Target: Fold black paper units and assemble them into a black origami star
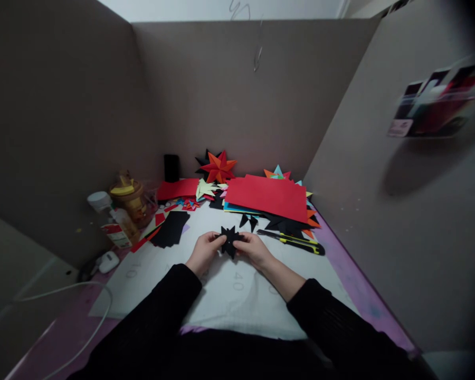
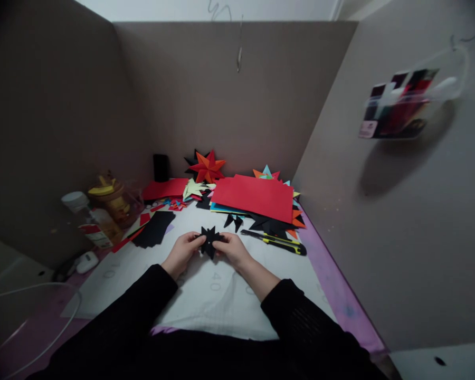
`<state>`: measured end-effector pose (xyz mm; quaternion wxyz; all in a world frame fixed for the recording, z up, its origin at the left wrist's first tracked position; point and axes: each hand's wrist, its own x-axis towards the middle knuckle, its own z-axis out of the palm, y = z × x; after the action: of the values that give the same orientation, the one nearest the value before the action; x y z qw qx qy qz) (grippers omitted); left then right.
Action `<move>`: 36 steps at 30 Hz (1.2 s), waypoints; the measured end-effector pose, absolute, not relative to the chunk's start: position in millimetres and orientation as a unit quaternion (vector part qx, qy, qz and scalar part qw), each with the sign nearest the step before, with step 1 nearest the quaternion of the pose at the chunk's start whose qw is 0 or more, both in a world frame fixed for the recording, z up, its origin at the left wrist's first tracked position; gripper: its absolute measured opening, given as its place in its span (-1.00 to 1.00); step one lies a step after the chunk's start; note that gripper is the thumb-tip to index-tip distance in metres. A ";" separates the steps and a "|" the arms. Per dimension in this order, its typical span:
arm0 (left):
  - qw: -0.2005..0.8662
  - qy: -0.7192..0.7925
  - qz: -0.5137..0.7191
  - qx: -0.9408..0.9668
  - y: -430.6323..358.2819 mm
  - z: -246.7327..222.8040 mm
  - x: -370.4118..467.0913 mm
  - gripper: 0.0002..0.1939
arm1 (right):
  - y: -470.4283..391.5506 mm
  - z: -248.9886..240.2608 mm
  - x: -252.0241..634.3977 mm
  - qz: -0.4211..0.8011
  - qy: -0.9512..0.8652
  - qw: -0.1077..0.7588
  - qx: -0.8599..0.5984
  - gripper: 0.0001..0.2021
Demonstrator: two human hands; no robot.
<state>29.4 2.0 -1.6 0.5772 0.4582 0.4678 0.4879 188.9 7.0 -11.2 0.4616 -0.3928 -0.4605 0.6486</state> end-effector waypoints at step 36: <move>0.577 0.457 0.512 0.443 6.6 -1.1 31.6 -0.72 | 4.9 -8.6 195.6 0.539 -0.536 0.437 -0.482 -0.75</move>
<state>31.6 6.6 -1.1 0.5768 0.4429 0.4568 0.5123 195.6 4.9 -8.6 0.4370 -0.4819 -0.5356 0.5385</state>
